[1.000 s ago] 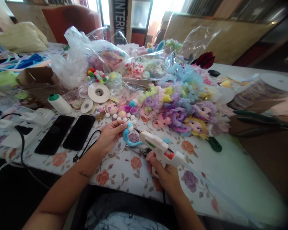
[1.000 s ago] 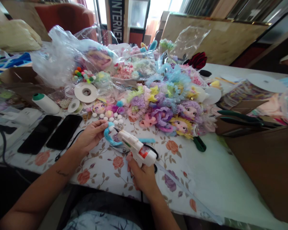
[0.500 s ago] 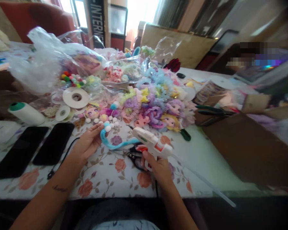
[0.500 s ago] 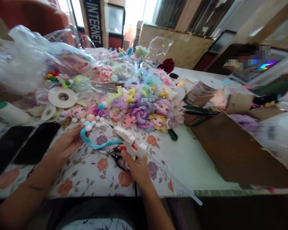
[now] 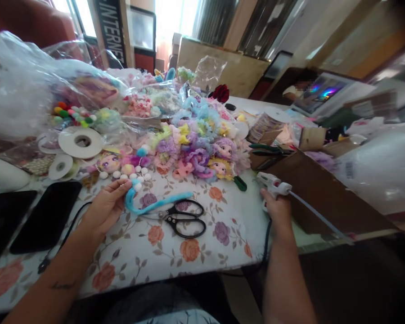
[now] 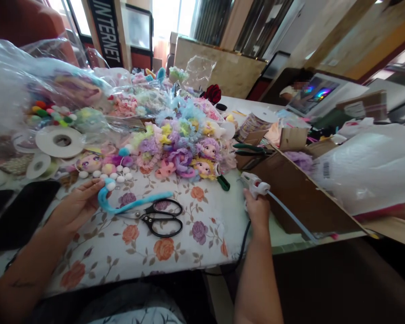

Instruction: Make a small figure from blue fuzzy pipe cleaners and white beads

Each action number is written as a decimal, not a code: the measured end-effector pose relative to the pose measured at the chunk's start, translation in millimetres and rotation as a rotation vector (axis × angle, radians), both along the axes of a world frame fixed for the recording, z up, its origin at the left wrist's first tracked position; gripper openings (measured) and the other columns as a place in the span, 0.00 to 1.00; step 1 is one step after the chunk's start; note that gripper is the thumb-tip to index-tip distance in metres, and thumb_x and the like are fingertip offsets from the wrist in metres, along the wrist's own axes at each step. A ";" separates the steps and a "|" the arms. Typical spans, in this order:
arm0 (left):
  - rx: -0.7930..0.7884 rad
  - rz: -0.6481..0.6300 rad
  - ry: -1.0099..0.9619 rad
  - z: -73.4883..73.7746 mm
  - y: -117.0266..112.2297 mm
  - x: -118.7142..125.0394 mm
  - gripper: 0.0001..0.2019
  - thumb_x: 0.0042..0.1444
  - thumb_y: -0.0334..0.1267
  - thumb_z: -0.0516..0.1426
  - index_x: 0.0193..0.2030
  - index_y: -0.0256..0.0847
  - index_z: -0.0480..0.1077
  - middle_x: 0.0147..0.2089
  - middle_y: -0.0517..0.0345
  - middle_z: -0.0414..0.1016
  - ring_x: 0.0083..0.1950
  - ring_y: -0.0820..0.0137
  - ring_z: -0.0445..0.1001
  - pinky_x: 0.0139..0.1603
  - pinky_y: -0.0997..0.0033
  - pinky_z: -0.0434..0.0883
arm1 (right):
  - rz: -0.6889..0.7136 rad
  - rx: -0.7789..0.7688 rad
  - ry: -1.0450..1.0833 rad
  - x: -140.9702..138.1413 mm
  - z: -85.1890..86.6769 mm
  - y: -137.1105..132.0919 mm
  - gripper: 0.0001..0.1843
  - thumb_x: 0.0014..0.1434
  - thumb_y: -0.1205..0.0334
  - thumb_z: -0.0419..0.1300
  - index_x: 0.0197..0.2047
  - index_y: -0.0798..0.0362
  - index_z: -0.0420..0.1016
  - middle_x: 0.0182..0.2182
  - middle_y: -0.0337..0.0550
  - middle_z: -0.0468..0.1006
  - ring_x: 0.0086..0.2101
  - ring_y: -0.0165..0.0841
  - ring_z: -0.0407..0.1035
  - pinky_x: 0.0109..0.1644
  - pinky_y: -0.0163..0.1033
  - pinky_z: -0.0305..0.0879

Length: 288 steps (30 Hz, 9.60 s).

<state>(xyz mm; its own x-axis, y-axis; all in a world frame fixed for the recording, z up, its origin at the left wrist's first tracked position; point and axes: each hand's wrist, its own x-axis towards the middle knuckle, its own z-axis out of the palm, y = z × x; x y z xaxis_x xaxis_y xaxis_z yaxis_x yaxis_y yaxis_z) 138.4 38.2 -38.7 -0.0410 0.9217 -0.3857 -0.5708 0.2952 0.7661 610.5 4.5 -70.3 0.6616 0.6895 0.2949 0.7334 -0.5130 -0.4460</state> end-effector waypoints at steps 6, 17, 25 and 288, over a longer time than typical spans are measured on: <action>0.089 0.050 0.065 -4.9 0.4 2.1 0.07 0.44 0.29 0.70 0.29 0.36 0.77 0.28 0.60 0.79 0.27 0.78 0.75 0.29 0.84 0.73 | -0.092 -0.166 0.115 -13.6 4.6 -12.6 0.24 0.56 0.48 0.59 0.40 0.64 0.79 0.32 0.69 0.79 0.37 0.54 0.75 0.36 0.47 0.63; 0.353 0.129 0.360 -2.7 -7.3 5.4 0.10 0.45 0.40 0.70 0.31 0.39 0.76 0.29 0.62 0.75 0.30 0.77 0.70 0.33 0.79 0.68 | 0.342 0.341 0.135 -172.5 27.8 -41.1 0.18 0.61 0.47 0.55 0.37 0.53 0.76 0.35 0.53 0.81 0.38 0.48 0.76 0.48 0.53 0.68; 0.465 0.165 0.489 -10.8 -3.2 1.6 0.12 0.51 0.44 0.66 0.33 0.40 0.71 0.36 0.59 0.74 0.33 0.73 0.73 0.36 0.73 0.72 | 1.044 0.106 1.128 -313.5 25.8 15.4 0.17 0.55 0.53 0.64 0.40 0.48 0.60 0.43 0.46 0.78 0.46 0.39 0.74 0.47 0.46 0.70; 0.660 -0.159 0.829 -11.3 -10.2 14.1 0.11 0.50 0.35 0.68 0.42 0.43 0.81 0.40 0.54 0.84 0.42 0.64 0.80 0.48 0.64 0.75 | 0.918 0.057 1.434 -270.8 30.8 24.2 0.16 0.41 0.54 0.75 0.26 0.53 0.75 0.21 0.35 0.77 0.23 0.29 0.71 0.26 0.34 0.68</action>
